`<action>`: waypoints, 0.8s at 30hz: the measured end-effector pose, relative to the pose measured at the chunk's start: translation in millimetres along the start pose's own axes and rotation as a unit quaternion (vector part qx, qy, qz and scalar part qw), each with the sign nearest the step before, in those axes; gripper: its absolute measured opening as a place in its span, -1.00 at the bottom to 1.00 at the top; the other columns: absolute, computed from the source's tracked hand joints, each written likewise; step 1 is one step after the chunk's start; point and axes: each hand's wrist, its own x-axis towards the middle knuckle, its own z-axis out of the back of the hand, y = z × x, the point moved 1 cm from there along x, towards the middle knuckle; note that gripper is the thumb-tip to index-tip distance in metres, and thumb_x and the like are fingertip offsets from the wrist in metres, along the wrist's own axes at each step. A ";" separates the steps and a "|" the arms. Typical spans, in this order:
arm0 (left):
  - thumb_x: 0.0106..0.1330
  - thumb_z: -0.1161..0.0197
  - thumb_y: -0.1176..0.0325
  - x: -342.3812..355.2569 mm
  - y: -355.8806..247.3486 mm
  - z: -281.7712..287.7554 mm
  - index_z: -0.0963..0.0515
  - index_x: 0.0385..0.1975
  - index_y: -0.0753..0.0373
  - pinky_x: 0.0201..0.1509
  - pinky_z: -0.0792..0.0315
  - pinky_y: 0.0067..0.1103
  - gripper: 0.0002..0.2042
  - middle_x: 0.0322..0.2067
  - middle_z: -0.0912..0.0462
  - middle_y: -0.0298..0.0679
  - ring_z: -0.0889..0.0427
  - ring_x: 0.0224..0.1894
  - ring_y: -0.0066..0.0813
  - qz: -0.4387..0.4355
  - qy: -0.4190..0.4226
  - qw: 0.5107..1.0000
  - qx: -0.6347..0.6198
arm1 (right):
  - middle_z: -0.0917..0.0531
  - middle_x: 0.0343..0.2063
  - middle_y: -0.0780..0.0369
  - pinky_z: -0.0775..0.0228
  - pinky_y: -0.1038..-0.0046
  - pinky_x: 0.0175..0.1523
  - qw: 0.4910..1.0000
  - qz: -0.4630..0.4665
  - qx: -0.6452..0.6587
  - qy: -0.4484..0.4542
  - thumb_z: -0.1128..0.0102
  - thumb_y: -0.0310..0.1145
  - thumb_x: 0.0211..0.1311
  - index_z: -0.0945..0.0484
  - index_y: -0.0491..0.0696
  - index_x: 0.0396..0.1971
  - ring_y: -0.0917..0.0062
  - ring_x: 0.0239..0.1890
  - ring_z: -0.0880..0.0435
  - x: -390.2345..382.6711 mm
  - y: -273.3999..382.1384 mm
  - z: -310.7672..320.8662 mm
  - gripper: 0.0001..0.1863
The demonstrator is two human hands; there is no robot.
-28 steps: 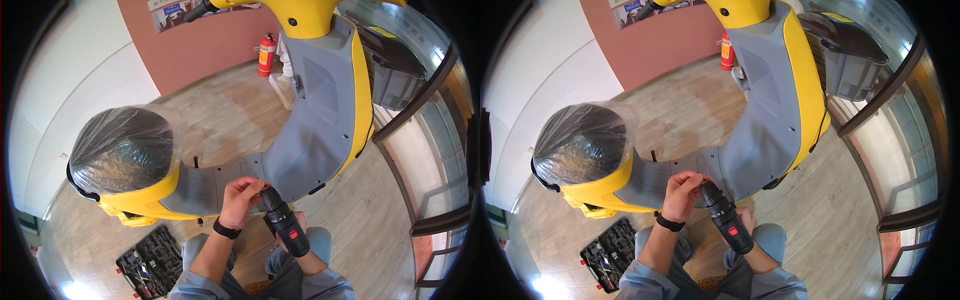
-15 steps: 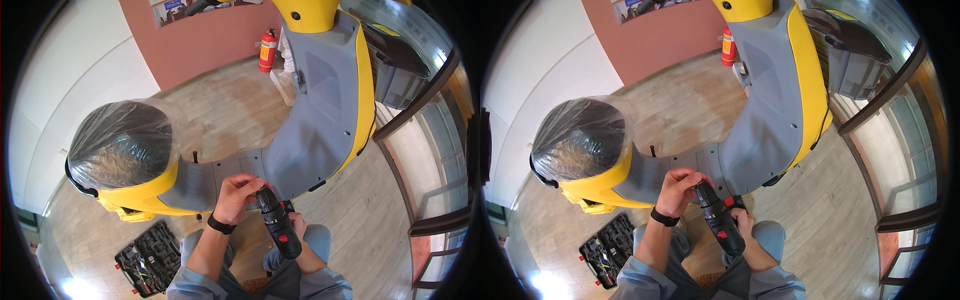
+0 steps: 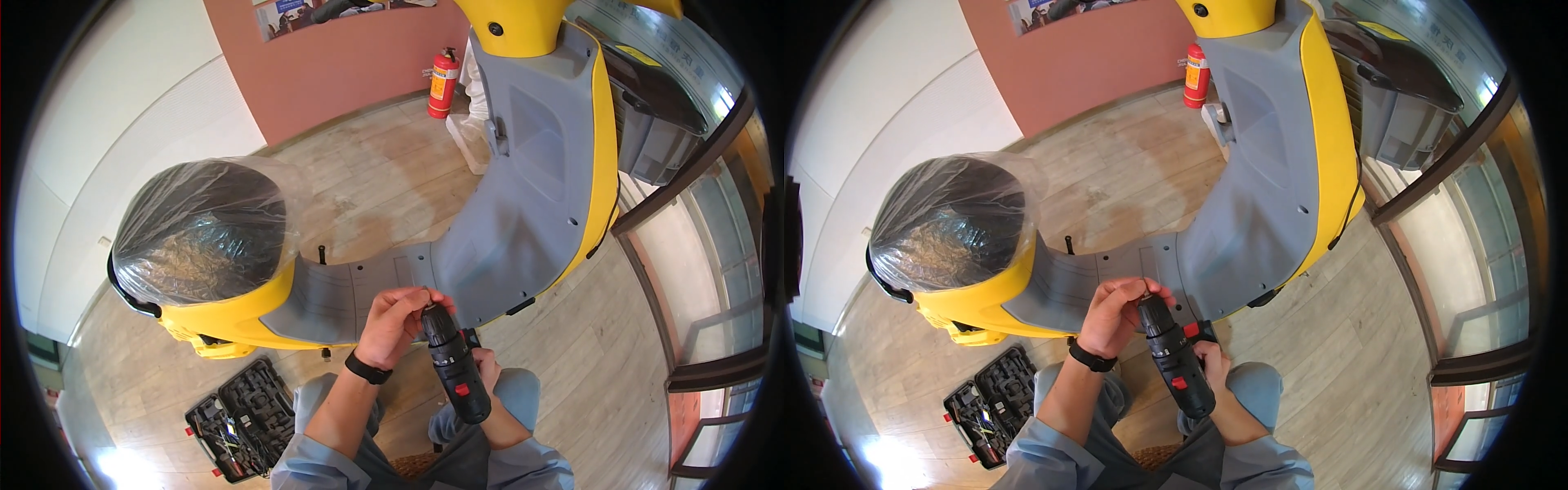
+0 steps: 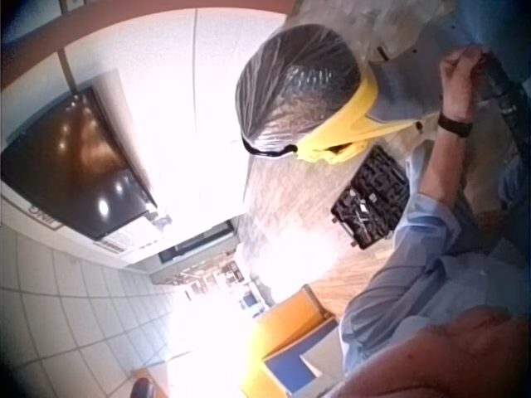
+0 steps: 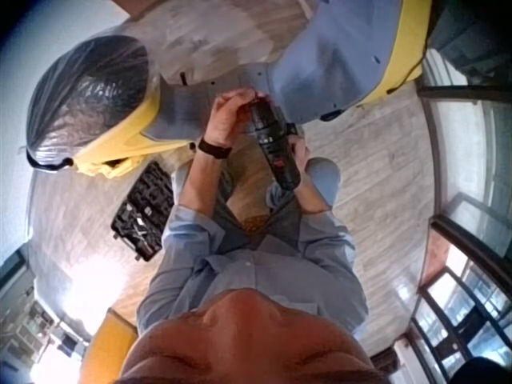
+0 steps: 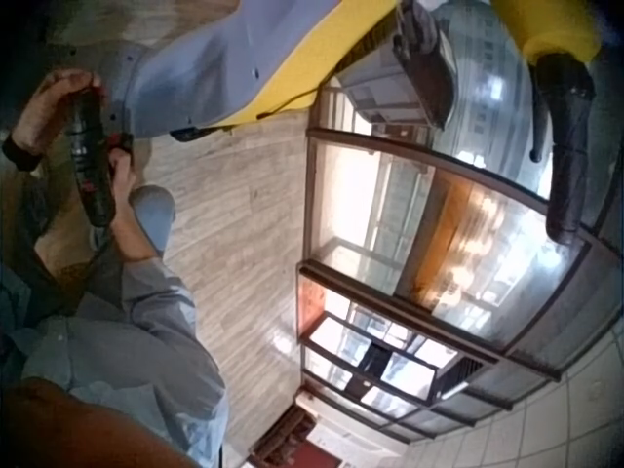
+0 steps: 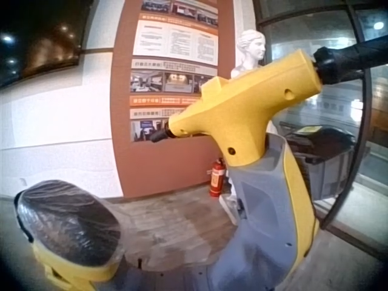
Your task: Attaching a bit to a power drill and working on a yellow scooter plastic panel.
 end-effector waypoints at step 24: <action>0.41 -0.15 0.25 -0.7 13.1 -2.5 -0.55 -0.20 0.36 -0.04 -0.61 -0.27 -0.75 -0.21 -0.65 -0.08 -0.66 -0.18 -0.23 0.027 -0.041 0.995 -0.086 | -0.57 -0.55 0.24 -0.41 0.47 -0.47 0.997 -0.071 0.020 0.018 -0.42 -0.44 0.01 -0.37 -0.05 -0.33 0.48 -0.61 -0.55 1.1 9.0 -1.7 -0.66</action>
